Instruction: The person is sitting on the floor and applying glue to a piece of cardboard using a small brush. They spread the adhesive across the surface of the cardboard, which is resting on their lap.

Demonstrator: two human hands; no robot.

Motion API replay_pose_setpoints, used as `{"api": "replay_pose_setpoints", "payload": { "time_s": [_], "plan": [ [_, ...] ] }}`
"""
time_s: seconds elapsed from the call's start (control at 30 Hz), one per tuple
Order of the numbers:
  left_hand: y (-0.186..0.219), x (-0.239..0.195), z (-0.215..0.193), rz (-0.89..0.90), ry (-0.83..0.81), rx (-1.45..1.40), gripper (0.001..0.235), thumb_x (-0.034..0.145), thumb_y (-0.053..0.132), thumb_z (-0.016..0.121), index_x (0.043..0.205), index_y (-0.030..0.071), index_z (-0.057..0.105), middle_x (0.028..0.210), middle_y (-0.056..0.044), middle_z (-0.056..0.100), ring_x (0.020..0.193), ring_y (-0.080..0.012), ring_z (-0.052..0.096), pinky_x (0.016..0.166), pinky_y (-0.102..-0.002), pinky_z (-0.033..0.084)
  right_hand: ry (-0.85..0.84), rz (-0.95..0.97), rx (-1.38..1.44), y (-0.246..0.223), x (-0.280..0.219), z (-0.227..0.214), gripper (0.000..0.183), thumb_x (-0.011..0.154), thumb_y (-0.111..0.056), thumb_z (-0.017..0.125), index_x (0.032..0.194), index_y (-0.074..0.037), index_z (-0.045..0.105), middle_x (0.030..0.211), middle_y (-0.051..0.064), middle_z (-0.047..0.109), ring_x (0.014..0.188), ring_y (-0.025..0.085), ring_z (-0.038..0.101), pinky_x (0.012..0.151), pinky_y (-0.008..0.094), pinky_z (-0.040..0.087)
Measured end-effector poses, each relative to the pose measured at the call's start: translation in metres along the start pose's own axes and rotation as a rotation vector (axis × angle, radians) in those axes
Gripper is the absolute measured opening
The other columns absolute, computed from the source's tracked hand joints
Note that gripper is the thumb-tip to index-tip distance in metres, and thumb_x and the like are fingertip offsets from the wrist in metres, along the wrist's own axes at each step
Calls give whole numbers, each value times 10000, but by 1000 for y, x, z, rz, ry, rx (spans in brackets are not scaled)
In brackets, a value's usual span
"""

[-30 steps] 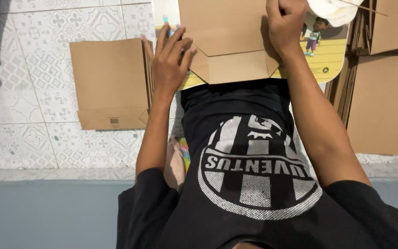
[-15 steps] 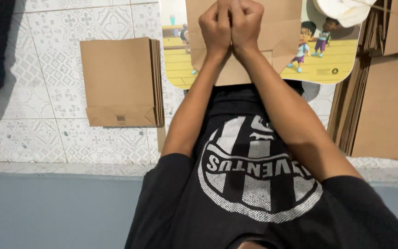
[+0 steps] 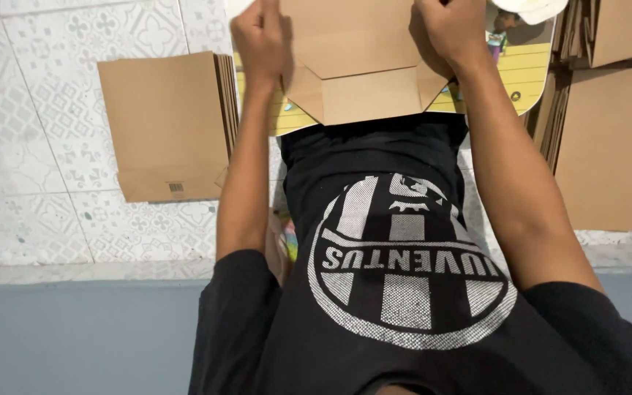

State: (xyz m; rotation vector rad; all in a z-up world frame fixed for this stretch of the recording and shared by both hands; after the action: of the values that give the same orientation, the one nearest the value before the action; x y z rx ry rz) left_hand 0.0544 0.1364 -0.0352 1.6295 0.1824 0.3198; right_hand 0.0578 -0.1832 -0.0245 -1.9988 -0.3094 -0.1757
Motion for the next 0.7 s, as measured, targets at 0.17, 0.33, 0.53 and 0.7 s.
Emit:
{"api": "replay_pose_setpoints", "payload": {
  "time_s": [0.17, 0.33, 0.53, 0.7],
  "plan": [
    [72, -17, -21, 302, -39, 339, 433, 1056, 254, 511, 671, 89, 401, 575, -11, 438, 546, -125, 412, 557, -341, 340, 54, -142, -33, -64, -7, 14, 665, 1116, 112, 670, 674, -86, 214, 584, 17, 231, 582, 142, 190, 612, 372, 163],
    [102, -56, 25, 474, -347, 305, 178, 1037, 154, 601, 883, 63, 600, 824, -55, 568, 754, -197, 508, 687, -324, 393, 29, 220, 396, -75, -16, 58, 623, 1124, -24, 628, 664, -138, 223, 645, -44, 216, 639, 80, 201, 591, 306, 146],
    [44, -56, 32, 399, -401, 1112, 795, 798, 795, 878, 1303, 241, 614, 1292, -78, 561, 1145, -299, 515, 946, -476, 327, -108, 177, 331, -43, -17, 90, 630, 1076, 33, 634, 625, -149, 233, 600, -62, 221, 588, 47, 229, 555, 286, 167],
    [34, -54, 10, 425, -334, 982, 619, 911, 693, 750, 1231, 184, 607, 1238, -58, 606, 1133, -288, 529, 933, -425, 298, -142, 122, 246, -41, -23, 78, 604, 1057, 58, 609, 631, -140, 228, 611, -55, 212, 591, 56, 217, 557, 294, 155]
  ]
}}
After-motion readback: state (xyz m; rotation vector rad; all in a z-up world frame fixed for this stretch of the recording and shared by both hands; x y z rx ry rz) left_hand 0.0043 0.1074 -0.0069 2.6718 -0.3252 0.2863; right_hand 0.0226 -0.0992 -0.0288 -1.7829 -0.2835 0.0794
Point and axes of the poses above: each hand's wrist, its own x-axis towards the middle knuckle, its own z-axis out of the palm, y = z × x, the point moved 10 cm from there along x, towards the middle knuckle
